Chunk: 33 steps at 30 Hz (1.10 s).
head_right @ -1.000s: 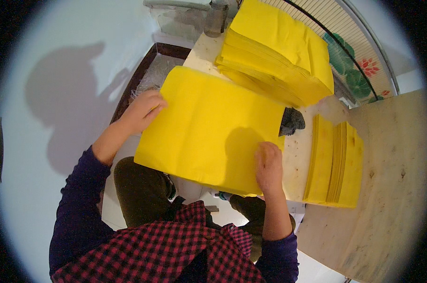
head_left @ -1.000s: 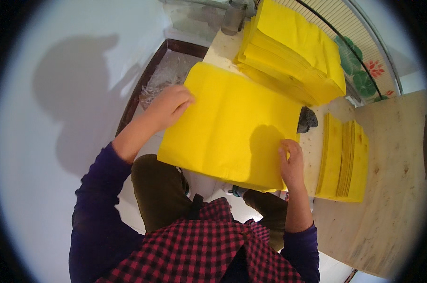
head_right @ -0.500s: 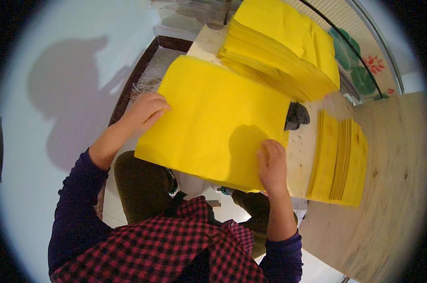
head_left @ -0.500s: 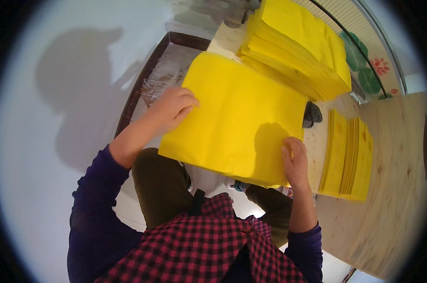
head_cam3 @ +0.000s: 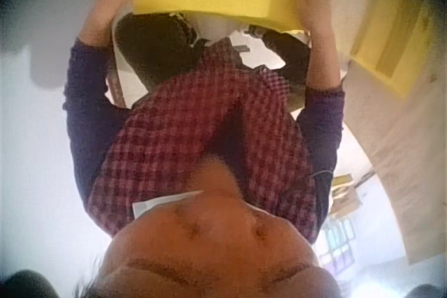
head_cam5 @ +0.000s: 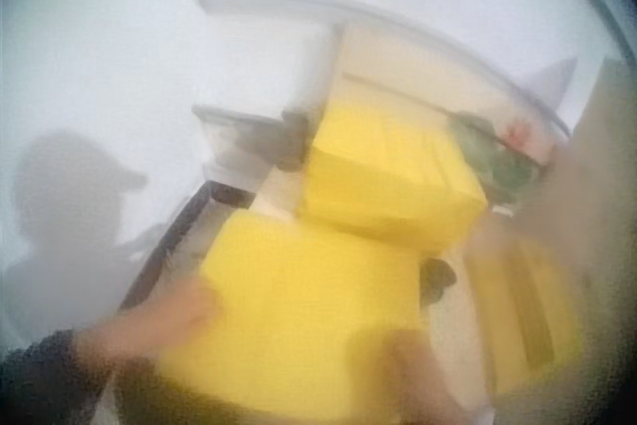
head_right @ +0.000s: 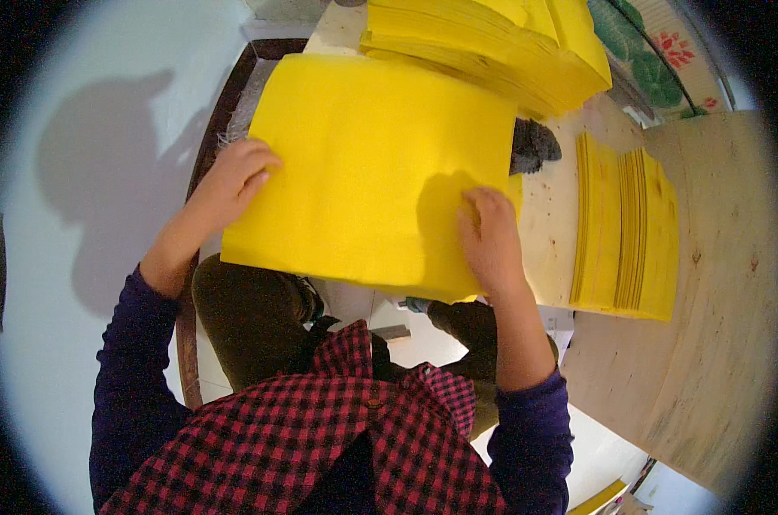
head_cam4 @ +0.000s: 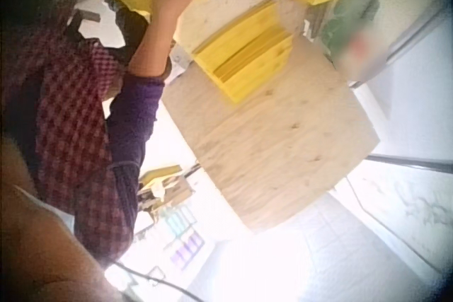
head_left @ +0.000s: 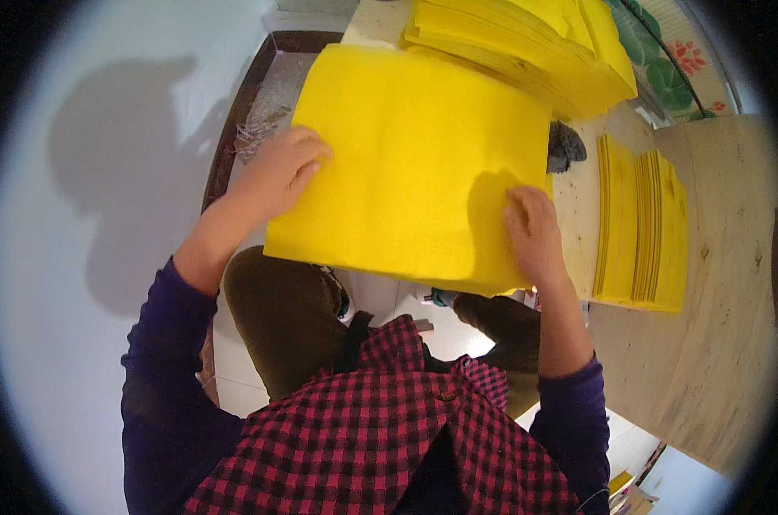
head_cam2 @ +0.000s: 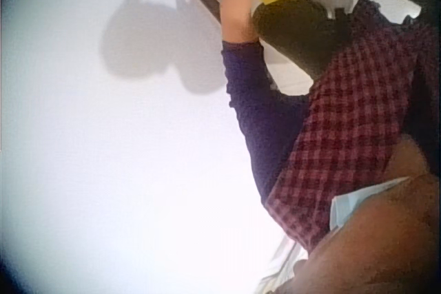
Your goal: The person sits on the floor and repeatedly folds large yellow sheets by hand, aligning edges and pressing creases. Folded sheets are stacked into a growing pile on the table.
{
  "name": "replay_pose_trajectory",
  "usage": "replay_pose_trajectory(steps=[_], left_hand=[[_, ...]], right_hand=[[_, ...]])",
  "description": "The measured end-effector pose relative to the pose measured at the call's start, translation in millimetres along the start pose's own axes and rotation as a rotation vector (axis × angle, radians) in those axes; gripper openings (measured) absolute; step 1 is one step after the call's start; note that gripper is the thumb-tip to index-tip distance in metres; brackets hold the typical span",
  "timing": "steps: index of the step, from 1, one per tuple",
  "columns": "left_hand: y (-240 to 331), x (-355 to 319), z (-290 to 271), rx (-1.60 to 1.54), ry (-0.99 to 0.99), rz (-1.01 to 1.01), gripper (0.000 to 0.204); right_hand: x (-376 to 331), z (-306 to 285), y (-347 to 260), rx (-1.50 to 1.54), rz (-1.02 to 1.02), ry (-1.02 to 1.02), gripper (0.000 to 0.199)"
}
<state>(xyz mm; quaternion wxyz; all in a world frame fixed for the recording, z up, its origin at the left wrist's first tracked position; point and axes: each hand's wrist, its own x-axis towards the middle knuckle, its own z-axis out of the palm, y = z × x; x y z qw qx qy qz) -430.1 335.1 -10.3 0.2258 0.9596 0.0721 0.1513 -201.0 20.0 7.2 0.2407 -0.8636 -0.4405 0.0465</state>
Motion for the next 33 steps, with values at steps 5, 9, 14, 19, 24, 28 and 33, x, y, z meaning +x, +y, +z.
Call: replay_pose_trajectory(steps=[5, 9, 14, 19, 24, 28, 33], left_hand=[[-6, 25, -1, -0.020, 0.053, 0.019, 0.018], [-1, 1, 0, 0.026, 0.066, 0.045, 0.018], [-10, 10, 7, -0.037, 0.034, 0.024, 0.019], [-10, 13, 0, -0.051, 0.109, 0.063, 0.017], [4, -16, -2, -0.087, 0.038, 0.022, 0.016], [2, -7, -1, -0.080, -0.010, -0.033, 0.018], [1, -19, -4, -0.063, 0.082, 0.026, 0.016]], right_hand=[[32, 2, 6, 0.062, 0.080, 0.076, 0.027], [0, -6, -2, 0.041, 0.025, 0.045, 0.026], [7, 15, -2, -0.041, -0.035, 0.133, 0.026], [22, 8, 2, 0.003, 0.011, 0.125, 0.025], [-5, -1, -7, 0.046, 0.045, -0.023, 0.024], [25, 3, -8, 0.016, 0.050, 0.090, 0.025], [5, -7, -9, 0.034, 0.036, 0.021, 0.027]])
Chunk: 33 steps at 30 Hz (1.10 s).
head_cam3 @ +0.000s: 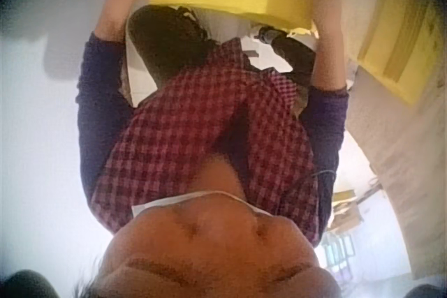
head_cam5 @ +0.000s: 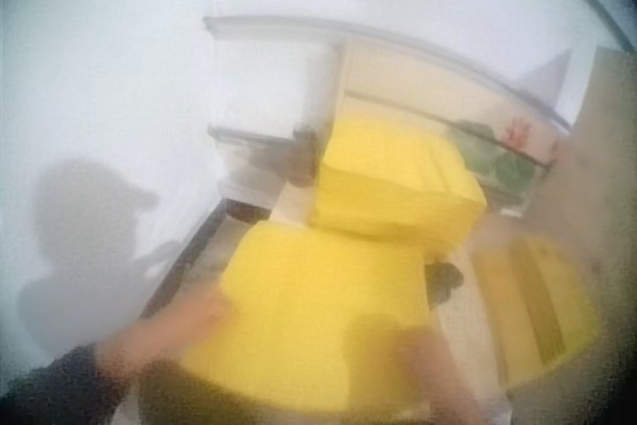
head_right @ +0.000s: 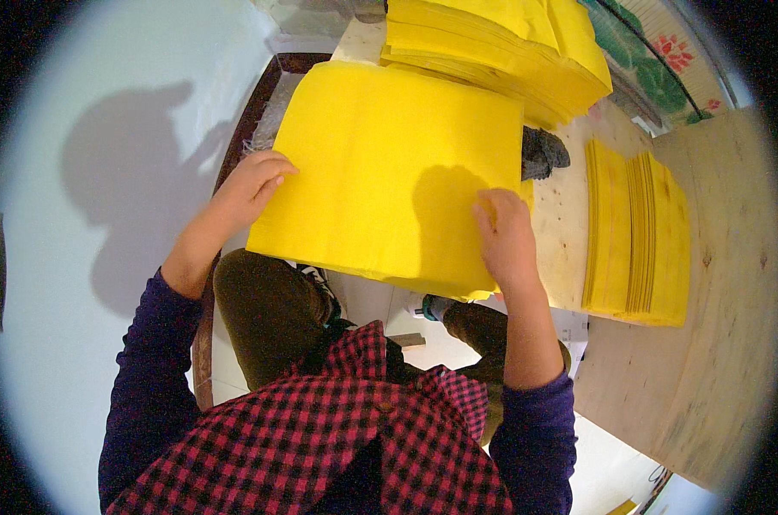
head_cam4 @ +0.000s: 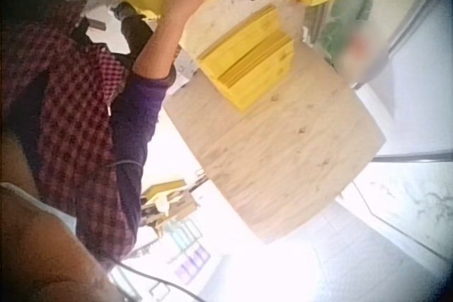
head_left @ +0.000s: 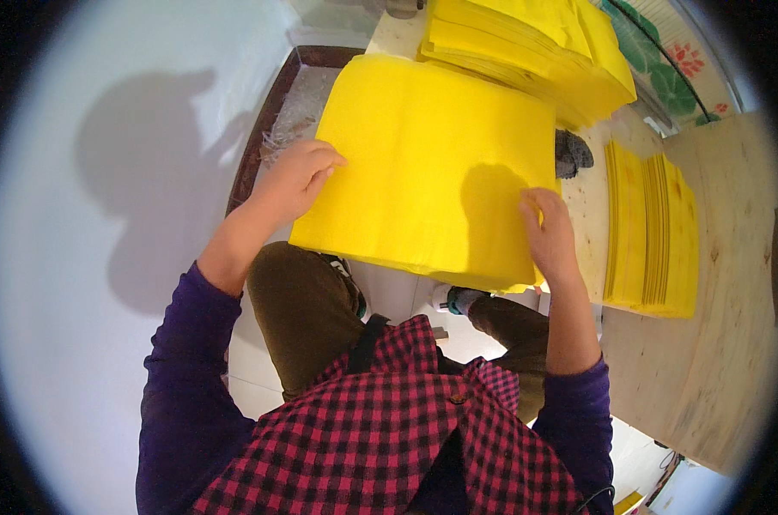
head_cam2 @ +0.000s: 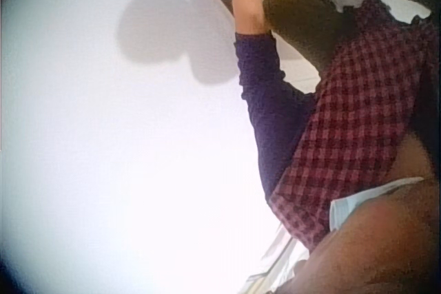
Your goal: The person sits on the floor and repeatedly folds large yellow sheets by hand, aligning edges and pressing creases. Folded sheets are stacked into a growing pile on the table.
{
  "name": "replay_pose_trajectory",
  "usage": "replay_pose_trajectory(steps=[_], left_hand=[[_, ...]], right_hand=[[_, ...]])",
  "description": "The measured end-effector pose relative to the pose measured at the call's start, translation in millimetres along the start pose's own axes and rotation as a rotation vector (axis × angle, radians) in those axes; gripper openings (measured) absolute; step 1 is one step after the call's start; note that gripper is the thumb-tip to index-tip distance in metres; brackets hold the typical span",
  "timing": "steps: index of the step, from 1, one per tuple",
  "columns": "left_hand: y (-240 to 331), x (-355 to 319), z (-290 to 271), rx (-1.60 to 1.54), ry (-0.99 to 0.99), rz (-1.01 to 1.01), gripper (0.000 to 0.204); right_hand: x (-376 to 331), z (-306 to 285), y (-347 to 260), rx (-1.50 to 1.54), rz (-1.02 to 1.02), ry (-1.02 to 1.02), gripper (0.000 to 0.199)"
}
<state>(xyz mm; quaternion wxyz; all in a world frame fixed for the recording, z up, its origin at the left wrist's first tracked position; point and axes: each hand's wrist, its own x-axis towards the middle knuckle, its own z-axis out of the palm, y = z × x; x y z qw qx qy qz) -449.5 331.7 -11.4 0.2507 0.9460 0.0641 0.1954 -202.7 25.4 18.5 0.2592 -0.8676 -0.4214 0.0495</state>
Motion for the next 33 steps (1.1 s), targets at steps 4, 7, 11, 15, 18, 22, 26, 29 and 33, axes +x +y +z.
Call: replay_pose_trajectory(steps=[4, 7, 11, 15, 18, 22, 26, 29, 33], left_hand=[[-1, -5, 3, -0.024, -0.007, -0.015, 0.016], [-6, -2, -3, -0.051, -0.014, -0.021, 0.018], [-6, -22, -19, -0.108, -0.063, -0.057, 0.024], [0, -41, -22, -0.107, -0.094, -0.068, 0.029], [2, -46, -20, -0.073, -0.104, -0.116, 0.031], [-1, -44, -17, -0.036, -0.077, -0.045, 0.027], [-5, -44, -16, 0.062, -0.035, 0.069, 0.020], [-4, -45, -14, 0.099, 0.002, 0.106, 0.015], [-3, -47, -13, 0.103, 0.051, 0.128, 0.013]], right_hand=[[-4, 11, 3, -0.007, -0.038, 0.030, 0.027], [5, 9, 12, 0.028, -0.040, 0.104, 0.026], [-19, -6, 17, 0.056, -0.018, 0.119, 0.026], [-49, -17, 15, 0.118, 0.032, 0.097, 0.026], [-62, -23, 12, 0.134, 0.066, 0.110, 0.026], [-75, -27, 7, 0.181, 0.090, 0.136, 0.025], [-82, -27, 7, 0.249, 0.109, 0.157, 0.024], [-84, -27, 10, 0.260, 0.127, 0.171, 0.021], [-88, -28, 11, 0.257, 0.136, 0.196, 0.021]])
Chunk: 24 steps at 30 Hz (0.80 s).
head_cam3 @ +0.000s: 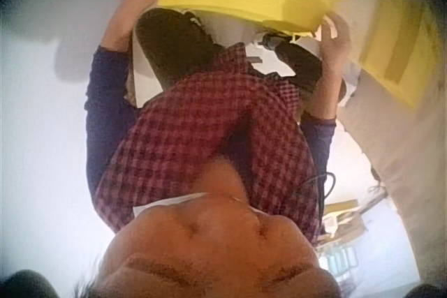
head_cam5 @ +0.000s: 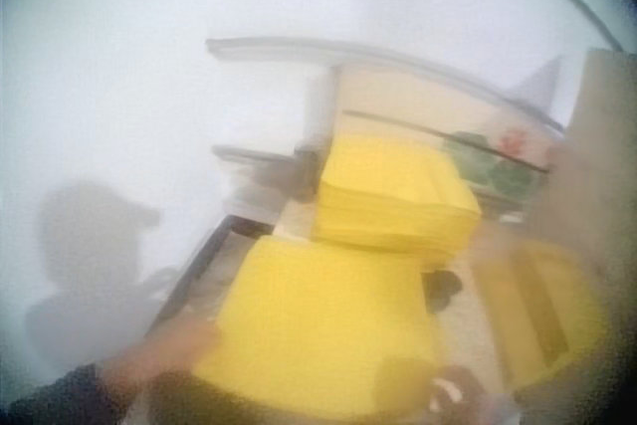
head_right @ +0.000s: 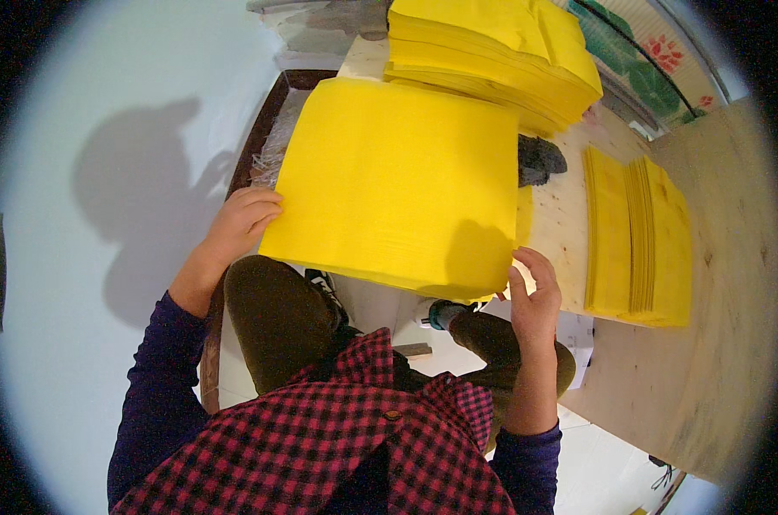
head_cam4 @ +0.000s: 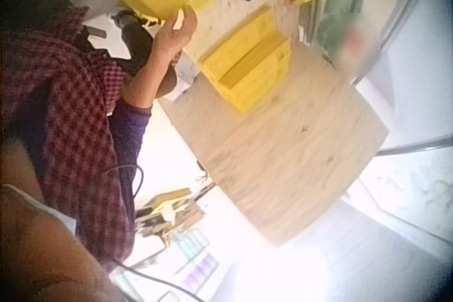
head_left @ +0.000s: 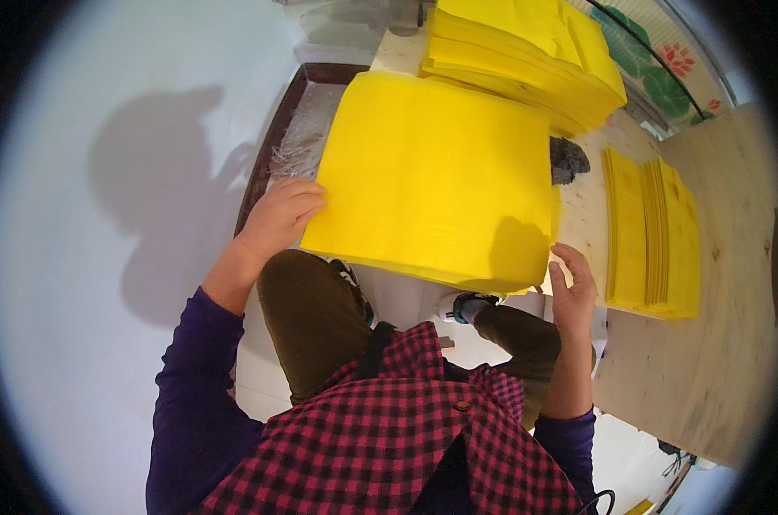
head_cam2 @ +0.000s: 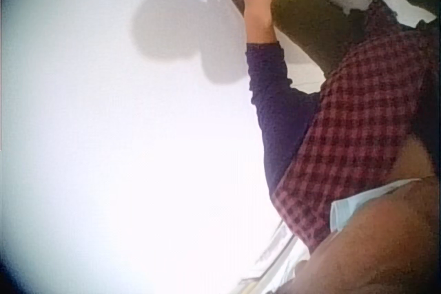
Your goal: The person sits on the floor and repeatedly folds large yellow sheets by hand, aligning edges and pressing creases. Folded sheets are stacked into a growing pile on the table.
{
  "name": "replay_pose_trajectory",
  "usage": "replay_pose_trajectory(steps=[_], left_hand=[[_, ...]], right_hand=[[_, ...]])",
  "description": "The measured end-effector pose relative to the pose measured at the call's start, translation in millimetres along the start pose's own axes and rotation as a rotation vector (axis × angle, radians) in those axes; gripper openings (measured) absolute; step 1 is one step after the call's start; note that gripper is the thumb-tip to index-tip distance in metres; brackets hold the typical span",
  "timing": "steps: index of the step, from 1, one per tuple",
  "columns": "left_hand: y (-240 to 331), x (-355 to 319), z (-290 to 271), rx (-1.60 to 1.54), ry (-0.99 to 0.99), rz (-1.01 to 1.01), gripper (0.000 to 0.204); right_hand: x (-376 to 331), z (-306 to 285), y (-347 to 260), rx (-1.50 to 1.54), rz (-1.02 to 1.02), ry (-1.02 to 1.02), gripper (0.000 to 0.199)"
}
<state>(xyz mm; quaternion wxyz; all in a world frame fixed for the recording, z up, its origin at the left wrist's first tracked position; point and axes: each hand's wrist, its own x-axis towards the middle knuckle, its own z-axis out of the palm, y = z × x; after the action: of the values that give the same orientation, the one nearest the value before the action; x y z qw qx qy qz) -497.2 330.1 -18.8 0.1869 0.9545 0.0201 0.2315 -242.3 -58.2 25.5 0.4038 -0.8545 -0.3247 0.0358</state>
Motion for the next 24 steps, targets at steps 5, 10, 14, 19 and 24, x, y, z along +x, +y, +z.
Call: replay_pose_trajectory(steps=[5, 10, 14, 19, 24], left_hand=[[1, -5, 2, 0.014, 0.002, -0.023, 0.013], [4, -5, 4, 0.004, 0.024, -0.028, 0.012], [5, -4, 4, -0.006, 0.018, -0.033, 0.012], [5, -5, 6, -0.013, 0.023, -0.028, 0.011], [4, -7, 7, -0.033, 0.026, -0.044, 0.010]], right_hand=[[-3, -1, 3, 0.054, 0.018, 0.031, 0.020], [-3, 2, 15, 0.109, 0.110, 0.050, 0.021], [6, 6, 27, 0.184, 0.280, 0.081, 0.019], [20, 15, 32, 0.207, 0.300, 0.079, 0.021], [29, 20, 30, 0.179, 0.232, 0.101, 0.020]])
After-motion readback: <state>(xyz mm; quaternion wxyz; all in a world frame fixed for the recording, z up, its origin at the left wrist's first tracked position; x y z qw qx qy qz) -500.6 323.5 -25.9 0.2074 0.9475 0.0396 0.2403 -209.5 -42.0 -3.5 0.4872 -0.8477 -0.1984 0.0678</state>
